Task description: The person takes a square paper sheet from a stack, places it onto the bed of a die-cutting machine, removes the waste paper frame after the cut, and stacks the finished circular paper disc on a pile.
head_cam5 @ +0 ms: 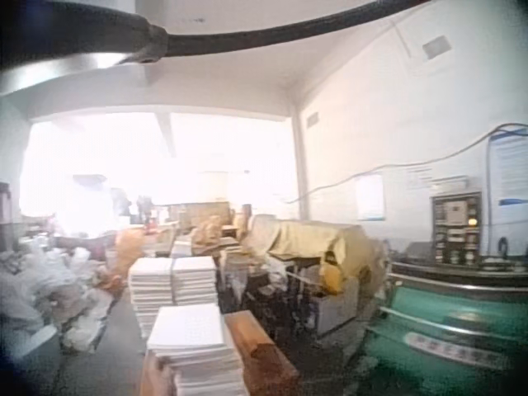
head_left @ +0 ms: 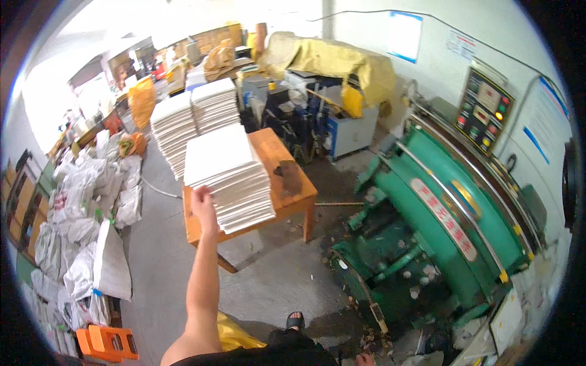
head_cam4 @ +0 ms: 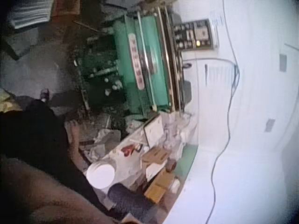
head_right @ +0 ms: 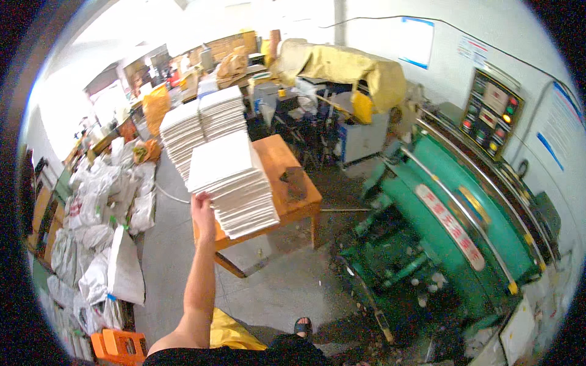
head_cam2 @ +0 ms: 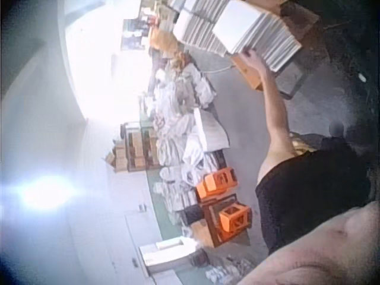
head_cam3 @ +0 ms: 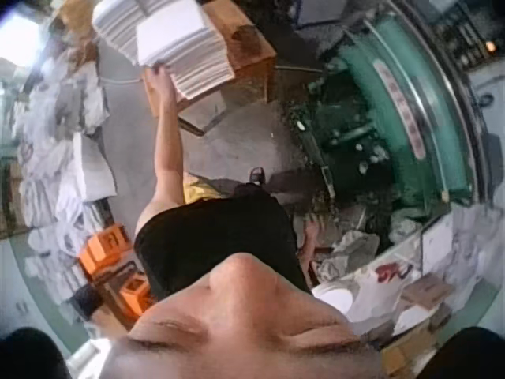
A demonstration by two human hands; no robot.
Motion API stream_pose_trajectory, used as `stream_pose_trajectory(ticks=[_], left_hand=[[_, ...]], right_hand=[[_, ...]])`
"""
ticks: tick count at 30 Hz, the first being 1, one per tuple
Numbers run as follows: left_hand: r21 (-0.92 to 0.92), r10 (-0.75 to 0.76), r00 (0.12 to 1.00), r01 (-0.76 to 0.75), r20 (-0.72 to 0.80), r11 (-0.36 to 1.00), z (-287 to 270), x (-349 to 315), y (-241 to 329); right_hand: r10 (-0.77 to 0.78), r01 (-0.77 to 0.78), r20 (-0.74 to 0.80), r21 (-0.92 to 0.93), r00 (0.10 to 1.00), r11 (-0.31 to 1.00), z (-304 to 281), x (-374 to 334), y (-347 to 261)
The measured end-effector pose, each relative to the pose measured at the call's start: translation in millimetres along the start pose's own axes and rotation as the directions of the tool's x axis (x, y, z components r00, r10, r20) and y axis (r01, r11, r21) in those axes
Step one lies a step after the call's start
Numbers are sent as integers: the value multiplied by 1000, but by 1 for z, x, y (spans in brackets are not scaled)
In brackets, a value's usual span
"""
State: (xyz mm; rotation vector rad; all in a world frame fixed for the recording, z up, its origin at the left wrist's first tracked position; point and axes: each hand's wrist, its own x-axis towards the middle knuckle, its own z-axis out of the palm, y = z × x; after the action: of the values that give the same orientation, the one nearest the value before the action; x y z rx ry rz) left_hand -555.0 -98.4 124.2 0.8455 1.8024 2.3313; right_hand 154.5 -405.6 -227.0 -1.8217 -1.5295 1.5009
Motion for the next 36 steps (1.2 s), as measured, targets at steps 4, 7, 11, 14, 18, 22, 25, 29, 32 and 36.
stream_pose_trajectory(ticks=[4,7,11,14,18,22,25,29,32,36], left_hand=[[261,62,986,-19,-155,965,-70,105,-30],[280,-184,978,152,93,948,-57,127,-26],[270,-324,929,271,178,924,-62,143,-25],[159,-443,884,420,150,893,-71,159,-30],[148,-477,871,460,114,875,-88,163,-15],[-142,-514,735,623,443,769,-119,105,-7],[-160,-496,609,715,619,680,-121,89,44],[-120,-569,801,594,187,796,-178,171,-24],[102,-159,963,140,216,985,-163,158,-36],[-122,-436,810,516,392,848,-67,84,26]], right_hand=[[74,-73,-6,63,997,995,16,42,-182],[77,-76,26,-12,997,997,31,62,-220],[56,-40,118,-131,991,991,37,90,-203],[120,-94,117,-207,986,974,37,98,-219],[143,-112,91,-282,986,953,44,103,-248],[289,-253,117,-250,950,934,30,85,-328],[415,-412,-34,-220,909,884,38,99,-282],[433,-365,115,-372,894,853,22,112,-271],[331,-320,18,-210,944,924,-7,95,-318],[20,45,-250,254,968,966,-81,51,-386]])
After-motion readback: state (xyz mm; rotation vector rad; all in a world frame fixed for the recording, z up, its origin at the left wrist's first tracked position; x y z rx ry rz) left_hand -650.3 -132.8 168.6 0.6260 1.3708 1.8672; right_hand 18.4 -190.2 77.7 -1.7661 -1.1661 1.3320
